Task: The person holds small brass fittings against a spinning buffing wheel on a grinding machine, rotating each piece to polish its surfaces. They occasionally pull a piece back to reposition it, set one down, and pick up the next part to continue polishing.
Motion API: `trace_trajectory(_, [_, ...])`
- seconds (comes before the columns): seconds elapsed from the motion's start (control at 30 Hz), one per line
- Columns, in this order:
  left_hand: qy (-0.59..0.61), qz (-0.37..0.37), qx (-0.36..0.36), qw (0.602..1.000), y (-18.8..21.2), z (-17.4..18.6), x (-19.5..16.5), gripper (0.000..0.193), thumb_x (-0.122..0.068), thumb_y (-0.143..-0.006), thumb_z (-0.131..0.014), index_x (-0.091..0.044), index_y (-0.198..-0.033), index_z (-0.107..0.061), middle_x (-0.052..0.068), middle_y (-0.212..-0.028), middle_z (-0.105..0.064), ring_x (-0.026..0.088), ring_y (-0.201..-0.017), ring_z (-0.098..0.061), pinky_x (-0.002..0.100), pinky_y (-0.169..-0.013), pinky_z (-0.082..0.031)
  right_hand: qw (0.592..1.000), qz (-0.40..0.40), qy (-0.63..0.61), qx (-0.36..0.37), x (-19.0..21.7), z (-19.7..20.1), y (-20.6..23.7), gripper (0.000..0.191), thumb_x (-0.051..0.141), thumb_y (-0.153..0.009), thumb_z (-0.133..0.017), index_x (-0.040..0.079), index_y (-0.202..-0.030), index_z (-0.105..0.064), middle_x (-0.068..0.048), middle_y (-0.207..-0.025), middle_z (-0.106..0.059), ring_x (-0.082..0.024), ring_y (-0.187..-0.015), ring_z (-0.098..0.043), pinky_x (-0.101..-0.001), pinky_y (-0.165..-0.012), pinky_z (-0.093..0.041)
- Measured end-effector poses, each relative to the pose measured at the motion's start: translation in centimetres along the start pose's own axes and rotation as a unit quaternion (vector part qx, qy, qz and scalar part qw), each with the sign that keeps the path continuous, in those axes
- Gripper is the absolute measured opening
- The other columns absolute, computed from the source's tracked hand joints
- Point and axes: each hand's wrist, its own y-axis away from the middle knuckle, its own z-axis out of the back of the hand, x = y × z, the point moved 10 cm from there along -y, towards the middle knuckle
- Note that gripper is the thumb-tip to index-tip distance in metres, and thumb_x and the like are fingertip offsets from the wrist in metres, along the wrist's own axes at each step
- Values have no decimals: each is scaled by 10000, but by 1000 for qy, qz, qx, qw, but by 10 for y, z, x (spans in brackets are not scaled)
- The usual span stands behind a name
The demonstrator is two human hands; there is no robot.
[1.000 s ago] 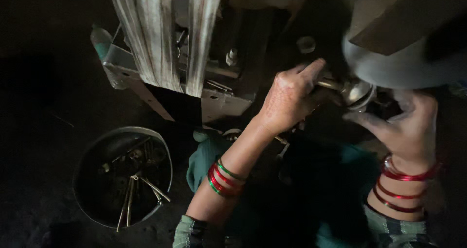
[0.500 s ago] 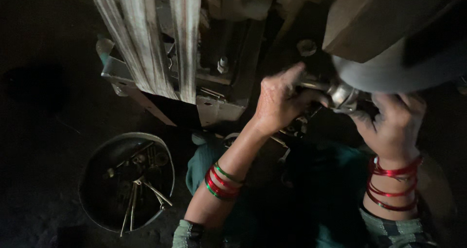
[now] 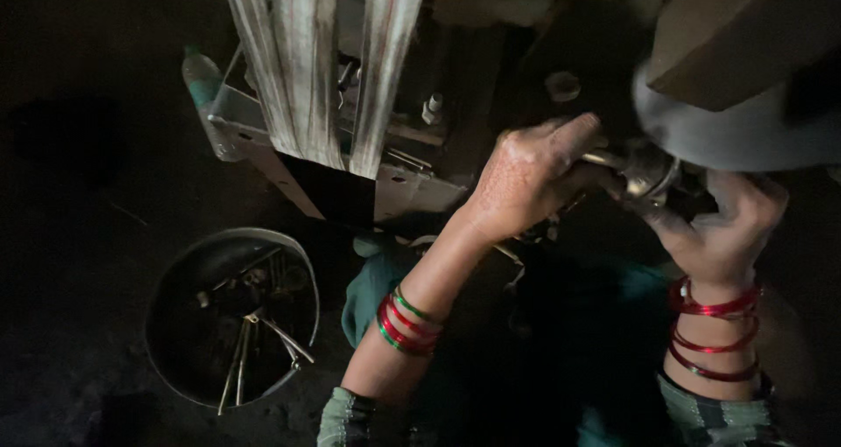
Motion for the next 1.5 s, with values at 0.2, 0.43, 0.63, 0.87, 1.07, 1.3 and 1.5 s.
trace_trajectory(0.2, [70,1,-71,995,11,5,-13,416,-68,-779,-854,-38,-1137,-645,113,-1061,-734,313,-981,-724,362,-832,-590,985,38,168,26,14,4,6,613,582,-935,-747,-29,-940,-696,-148,-1046,-695,-273,-891,-688,-343,-793,-530])
trace_trajectory(0.43, [151,126,-104,975,27,-1,8,336,19,-777,-865,-26,-1050,-674,100,-1007,-764,203,-921,-781,303,-808,-604,958,0,254,134,6,-18,15,353,306,-801,-902,5,-859,-727,-149,-1095,-675,-284,-891,-667,-387,-745,-549])
trace_trajectory(0.63, [121,78,-90,986,21,-1,-12,319,8,-772,-865,-19,-1037,-689,123,-1011,-741,248,-954,-759,317,-776,-591,985,-38,148,82,8,-11,23,445,176,-763,-847,-52,-1069,-617,-213,-1200,-627,-321,-957,-684,-406,-779,-572])
trace_trajectory(0.87, [125,85,-110,982,10,5,-18,284,-4,-802,-860,-23,-1003,-659,97,-1002,-758,195,-940,-788,301,-794,-623,989,-28,142,24,15,-2,13,476,228,-921,-768,-82,-1239,-596,-210,-1237,-610,-312,-977,-692,-394,-819,-576])
trace_trajectory(1.07, [146,145,-112,972,11,3,-1,317,-54,-784,-873,-20,-1015,-658,93,-965,-787,180,-884,-795,302,-766,-620,993,-59,97,31,-4,-13,18,419,301,-1033,-744,-36,-1257,-632,-149,-1090,-646,-298,-912,-681,-390,-803,-554])
trace_trajectory(1.3, [119,146,-133,973,7,-9,11,290,-17,-779,-848,-26,-1003,-664,99,-990,-789,196,-974,-799,313,-814,-623,984,-136,98,51,-48,-22,55,433,330,-1010,-773,-47,-1171,-634,-178,-1039,-645,-352,-999,-623,-460,-923,-462])
trace_trajectory(1.5, [146,165,-129,967,-1,-15,17,324,-15,-767,-837,-26,-1043,-667,84,-976,-778,192,-966,-798,299,-830,-618,983,-135,119,50,-53,-20,57,343,233,-1032,-714,-41,-1221,-633,-183,-1193,-666,-334,-1186,-590,-474,-1066,-415])
